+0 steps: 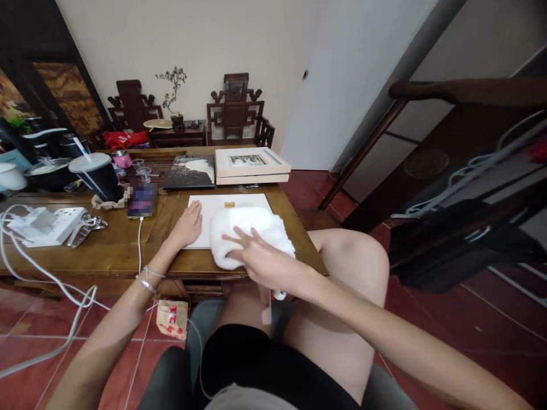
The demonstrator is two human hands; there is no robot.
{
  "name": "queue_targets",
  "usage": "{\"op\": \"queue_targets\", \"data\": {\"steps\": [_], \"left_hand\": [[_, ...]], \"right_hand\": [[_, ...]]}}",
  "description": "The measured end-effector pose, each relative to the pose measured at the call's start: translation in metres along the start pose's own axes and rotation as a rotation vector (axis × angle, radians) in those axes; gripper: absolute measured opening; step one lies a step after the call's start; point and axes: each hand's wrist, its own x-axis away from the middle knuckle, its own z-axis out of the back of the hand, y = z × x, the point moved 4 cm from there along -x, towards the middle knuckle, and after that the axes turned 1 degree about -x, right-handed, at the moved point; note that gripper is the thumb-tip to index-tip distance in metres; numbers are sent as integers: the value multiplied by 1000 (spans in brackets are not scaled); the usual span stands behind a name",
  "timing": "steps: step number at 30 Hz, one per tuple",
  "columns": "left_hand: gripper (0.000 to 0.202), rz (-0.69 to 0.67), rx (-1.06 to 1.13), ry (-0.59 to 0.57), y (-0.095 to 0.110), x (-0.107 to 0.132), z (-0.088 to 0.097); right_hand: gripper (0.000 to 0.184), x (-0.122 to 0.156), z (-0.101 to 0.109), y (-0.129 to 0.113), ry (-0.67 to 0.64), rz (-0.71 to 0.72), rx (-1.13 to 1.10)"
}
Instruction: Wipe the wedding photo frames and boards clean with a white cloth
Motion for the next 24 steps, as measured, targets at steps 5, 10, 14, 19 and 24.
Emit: {"op": "queue_targets", "data": {"steps": [5,10,14,19,24], "left_hand": [[55,4,-1,-8,2,1,1],[54,13,31,-12,2,2,3],[56,19,24,-25,4,2,5],[56,23,10,-12,4,1,4],[54,-21,11,2,-1,0,0]], "right_hand": [[58,-9,17,-4,-46,-25,-30],[62,-61,15,52,8,-116,20],[59,-83,7,77,53,-143,56],[54,-52,-1,46,81,-32,22],[48,-3,11,-12,32,73,-59]]}}
